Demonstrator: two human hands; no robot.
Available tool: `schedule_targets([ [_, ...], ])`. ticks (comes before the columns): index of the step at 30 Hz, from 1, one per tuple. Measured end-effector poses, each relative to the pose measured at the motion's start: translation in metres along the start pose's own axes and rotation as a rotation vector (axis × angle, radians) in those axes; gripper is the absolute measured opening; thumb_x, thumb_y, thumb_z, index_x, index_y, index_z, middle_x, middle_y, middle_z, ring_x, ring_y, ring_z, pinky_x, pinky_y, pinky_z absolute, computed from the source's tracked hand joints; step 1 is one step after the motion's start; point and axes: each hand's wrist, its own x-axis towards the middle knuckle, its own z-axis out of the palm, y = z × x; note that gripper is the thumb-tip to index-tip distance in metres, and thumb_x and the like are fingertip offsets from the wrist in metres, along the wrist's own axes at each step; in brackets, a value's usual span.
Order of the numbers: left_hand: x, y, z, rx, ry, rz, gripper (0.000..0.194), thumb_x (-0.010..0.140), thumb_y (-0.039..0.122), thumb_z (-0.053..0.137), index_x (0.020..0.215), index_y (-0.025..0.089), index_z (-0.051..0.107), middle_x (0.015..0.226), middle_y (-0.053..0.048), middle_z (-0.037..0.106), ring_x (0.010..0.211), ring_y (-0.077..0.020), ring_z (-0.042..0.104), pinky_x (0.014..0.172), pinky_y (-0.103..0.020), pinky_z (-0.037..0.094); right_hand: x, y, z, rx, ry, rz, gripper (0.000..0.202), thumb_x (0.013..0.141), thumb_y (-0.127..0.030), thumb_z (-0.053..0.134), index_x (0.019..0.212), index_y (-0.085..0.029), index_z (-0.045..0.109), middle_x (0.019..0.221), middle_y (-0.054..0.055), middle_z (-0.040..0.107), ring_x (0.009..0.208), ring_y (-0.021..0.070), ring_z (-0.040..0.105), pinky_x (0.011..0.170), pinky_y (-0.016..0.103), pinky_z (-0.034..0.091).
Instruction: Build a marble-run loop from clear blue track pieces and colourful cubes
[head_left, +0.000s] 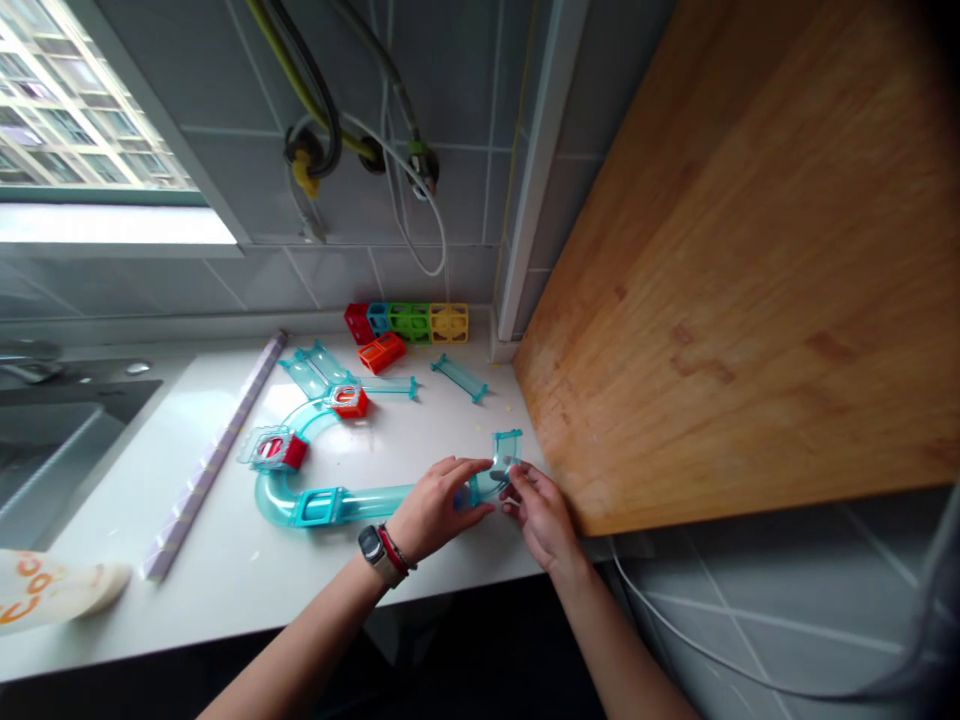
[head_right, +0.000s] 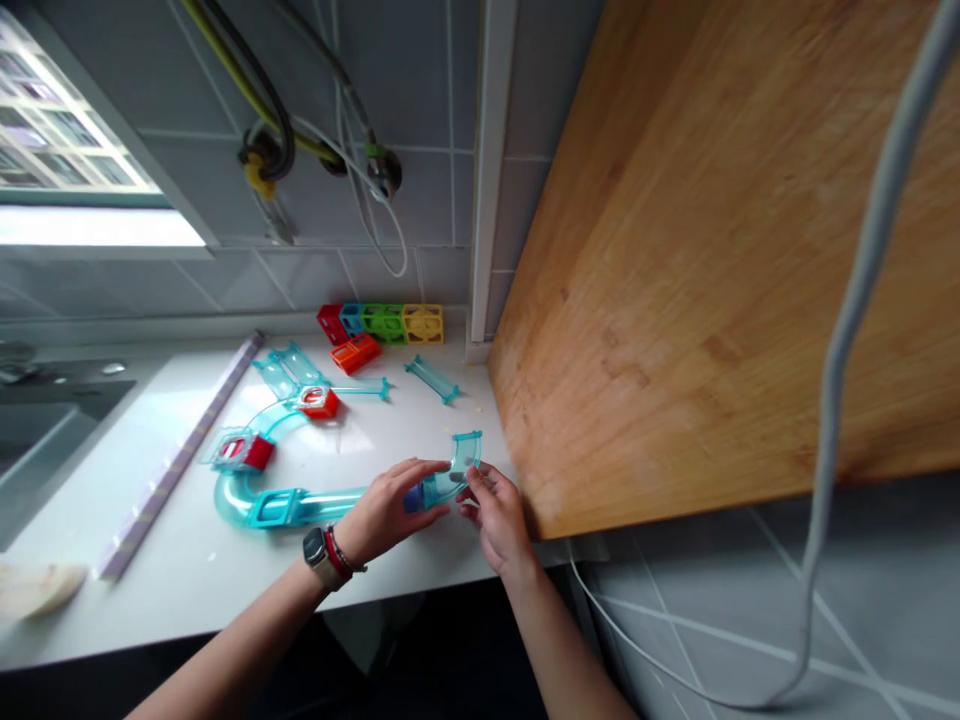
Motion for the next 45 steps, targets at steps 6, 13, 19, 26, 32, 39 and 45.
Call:
schedule_targets([
  [6, -0.003, 0.01, 0.003, -0.028, -0.002, -0.011, 0.057, 0.081, 0.035, 0.083, 0.136, 0.031, 0.067, 0.134, -0.006, 0.072, 0.124, -0.03, 0.066, 0.126, -0.052, 0.027, 0.004, 0.002, -0.002, 0.187, -0.059, 0.08, 0.039, 0.078, -0.051, 0.086, 0.097, -0.019, 0.074, 0.08, -0.001, 0.067, 0.059, 0.0073, 0.049, 0.048, 0.018, 0.038],
  [13, -0.007, 0.02, 0.005, -0.009, 0.038, -0.039, 0.053, 0.081, 0.035, 0.082, 0.132, 0.029, 0.07, 0.128, -0.009, 0.075, 0.118, -0.0315, 0.069, 0.106, -0.045, 0.051, 0.003, -0.001, 0.001, 0.132, -0.051, 0.073, 0.04, 0.075, -0.053, 0.088, 0.094, -0.022, 0.072, 0.077, -0.002, 0.067, 0.057, 0.0094, 0.053, 0.052, 0.021, 0.047],
  [19, -0.011, 0.022, 0.004, 0.042, 0.041, -0.013, 0.054, 0.082, 0.035, 0.083, 0.134, 0.03, 0.069, 0.13, -0.01, 0.074, 0.119, -0.032, 0.069, 0.106, -0.046, 0.051, -0.007, -0.007, 0.01, 0.044, -0.179, 0.03, 0.04, 0.081, -0.055, 0.081, 0.101, -0.022, 0.074, 0.088, 0.003, 0.073, 0.067, 0.0134, 0.061, 0.057, 0.023, 0.049],
  [26, -0.016, 0.031, 0.002, -0.123, 0.113, -0.075, 0.054, 0.083, 0.035, 0.083, 0.134, 0.026, 0.067, 0.129, -0.011, 0.073, 0.116, -0.0317, 0.069, 0.105, -0.046, 0.052, -0.011, -0.009, 0.01, 0.098, -0.291, 0.054, 0.039, 0.081, -0.054, 0.081, 0.106, -0.023, 0.076, 0.1, 0.005, 0.072, 0.081, 0.0157, 0.061, 0.058, 0.022, 0.045],
  [32, -0.022, 0.026, 0.006, -0.372, 0.14, -0.15, 0.052, 0.088, 0.033, 0.079, 0.137, 0.024, 0.063, 0.132, -0.012, 0.07, 0.115, -0.0314, 0.069, 0.101, -0.043, 0.055, -0.013, -0.012, 0.023, 0.091, -0.297, 0.031, 0.034, 0.082, -0.049, 0.082, 0.103, -0.022, 0.076, 0.084, 0.001, 0.066, 0.071, 0.0118, 0.054, 0.056, 0.02, 0.04],
  [39, -0.027, 0.019, 0.005, -0.409, 0.159, -0.161, 0.053, 0.088, 0.031, 0.08, 0.137, 0.024, 0.06, 0.129, -0.01, 0.071, 0.109, -0.0268, 0.073, 0.097, -0.039, 0.059, -0.011, -0.006, 0.03, 0.071, -0.304, -0.023, 0.033, 0.086, -0.045, 0.08, 0.11, -0.022, 0.076, 0.091, 0.003, 0.067, 0.08, 0.0145, 0.059, 0.063, 0.022, 0.049],
  [45, -0.026, 0.023, -0.001, -0.316, 0.134, -0.164, 0.052, 0.087, 0.032, 0.08, 0.135, 0.02, 0.062, 0.121, -0.01, 0.076, 0.104, -0.0258, 0.076, 0.094, -0.038, 0.062, -0.007, -0.006, 0.024, 0.075, -0.398, -0.046, 0.027, 0.091, -0.044, 0.076, 0.104, -0.021, 0.076, 0.086, 0.003, 0.066, 0.078, 0.0148, 0.059, 0.073, 0.027, 0.054],
])
